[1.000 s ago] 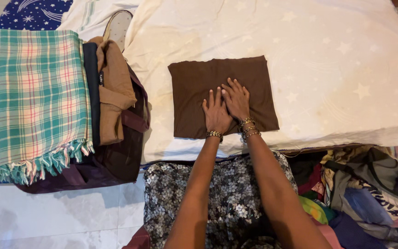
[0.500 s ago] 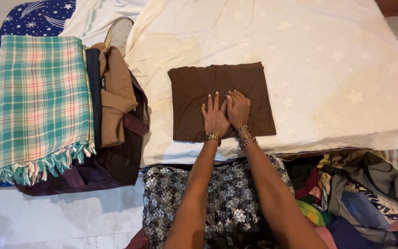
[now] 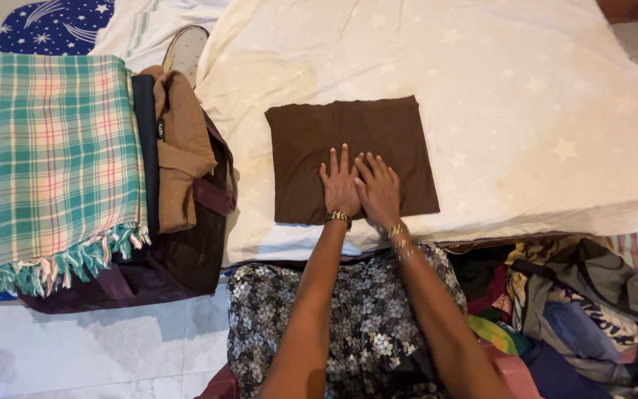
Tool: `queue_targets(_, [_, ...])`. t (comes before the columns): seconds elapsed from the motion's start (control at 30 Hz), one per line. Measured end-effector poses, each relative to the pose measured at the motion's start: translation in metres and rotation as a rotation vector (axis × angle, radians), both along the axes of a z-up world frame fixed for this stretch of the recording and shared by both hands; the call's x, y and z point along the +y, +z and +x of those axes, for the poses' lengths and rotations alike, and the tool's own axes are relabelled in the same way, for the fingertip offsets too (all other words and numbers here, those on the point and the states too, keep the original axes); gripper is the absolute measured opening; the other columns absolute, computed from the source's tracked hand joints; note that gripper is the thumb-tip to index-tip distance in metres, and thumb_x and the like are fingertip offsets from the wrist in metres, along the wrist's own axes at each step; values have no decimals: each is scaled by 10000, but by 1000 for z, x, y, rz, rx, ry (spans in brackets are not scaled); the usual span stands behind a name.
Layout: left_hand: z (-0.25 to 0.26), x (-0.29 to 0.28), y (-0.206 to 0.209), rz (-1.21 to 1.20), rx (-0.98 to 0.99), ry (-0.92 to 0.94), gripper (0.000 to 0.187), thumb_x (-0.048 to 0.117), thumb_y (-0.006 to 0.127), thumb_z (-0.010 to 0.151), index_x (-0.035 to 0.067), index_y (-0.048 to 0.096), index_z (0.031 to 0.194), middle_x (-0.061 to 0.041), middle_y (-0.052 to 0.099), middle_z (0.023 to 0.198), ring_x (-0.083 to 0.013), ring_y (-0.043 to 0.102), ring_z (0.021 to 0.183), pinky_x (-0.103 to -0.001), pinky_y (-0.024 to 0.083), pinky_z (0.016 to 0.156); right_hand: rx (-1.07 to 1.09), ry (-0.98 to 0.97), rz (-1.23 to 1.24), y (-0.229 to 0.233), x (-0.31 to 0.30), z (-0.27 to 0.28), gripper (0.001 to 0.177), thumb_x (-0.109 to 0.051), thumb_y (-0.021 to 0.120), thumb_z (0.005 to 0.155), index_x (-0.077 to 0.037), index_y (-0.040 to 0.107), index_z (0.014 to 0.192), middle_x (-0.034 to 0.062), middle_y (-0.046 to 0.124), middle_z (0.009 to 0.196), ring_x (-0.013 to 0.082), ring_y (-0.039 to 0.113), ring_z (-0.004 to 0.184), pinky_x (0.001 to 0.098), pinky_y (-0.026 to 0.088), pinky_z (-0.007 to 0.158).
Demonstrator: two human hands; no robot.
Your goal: The person folds a brown cloth garment on a bed and places it into a bag.
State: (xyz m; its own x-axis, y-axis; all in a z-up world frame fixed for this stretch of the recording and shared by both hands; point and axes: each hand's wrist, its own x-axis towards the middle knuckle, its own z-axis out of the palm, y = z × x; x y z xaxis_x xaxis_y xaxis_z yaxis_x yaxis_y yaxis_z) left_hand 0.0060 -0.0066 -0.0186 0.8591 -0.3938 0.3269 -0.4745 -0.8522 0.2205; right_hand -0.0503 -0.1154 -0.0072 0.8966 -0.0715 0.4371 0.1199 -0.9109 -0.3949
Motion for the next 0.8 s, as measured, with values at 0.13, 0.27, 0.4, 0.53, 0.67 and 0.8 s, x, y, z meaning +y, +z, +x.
queue_targets(0.13, [-8, 5, 7, -29, 49, -3, 703, 322, 585, 885, 252, 441, 1570, -148, 190, 1707, -397, 149, 1562, -641, 164, 1195, -7, -33, 12, -4, 4, -13, 557, -396, 479, 1055, -102, 498, 1528, 169, 427, 1607, 336, 347, 1503, 517, 236, 1194])
queue_targets(0.27, [-8, 3, 20, -111, 122, -11, 700, 369, 630, 863, 235, 455, 1527, -148, 207, 1685, -396, 153, 1551, -647, 156, 1191, -10, -22, 51, -1, -7, -4, 566, -403, 480, 1052, -80, 502, 1517, 176, 434, 1597, 334, 351, 1493, 518, 237, 1181])
queue_targets(0.4, [-9, 2, 18, -124, 63, 5, 668, 350, 632, 881, 252, 487, 1525, -142, 236, 1692, -387, 182, 1559, -634, 175, 1201, 4, -17, 19, -4, -11, -9, 522, -397, 478, 1059, -81, 546, 1469, 159, 461, 1590, 314, 382, 1498, 499, 266, 1182])
queue_targets(0.53, [-11, 3, 13, -98, 31, 16, 651, 374, 620, 894, 255, 508, 1524, -138, 255, 1689, -381, 200, 1554, -625, 190, 1194, 3, -19, -11, -13, -11, -7, 504, -393, 477, 1062, -84, 569, 1450, 149, 472, 1578, 309, 393, 1485, 496, 278, 1174])
queue_targets(0.67, [-5, 1, 13, -137, 61, 7, 616, 544, 573, 958, 234, 529, 1489, -142, 264, 1673, -393, 210, 1535, -632, 197, 1180, 21, -33, 80, -27, -33, 13, 506, -370, 450, 1079, -84, 548, 1484, 117, 469, 1590, 305, 374, 1500, 524, 259, 1186])
queue_targets(0.8, [2, 6, 14, -85, 48, -6, 661, 617, 532, 936, 264, 540, 1494, -115, 280, 1674, -369, 230, 1539, -612, 224, 1184, 53, -76, 78, -34, -61, 26, 501, -389, 445, 1100, -125, 518, 1520, 96, 417, 1637, 306, 323, 1530, 559, 239, 1175])
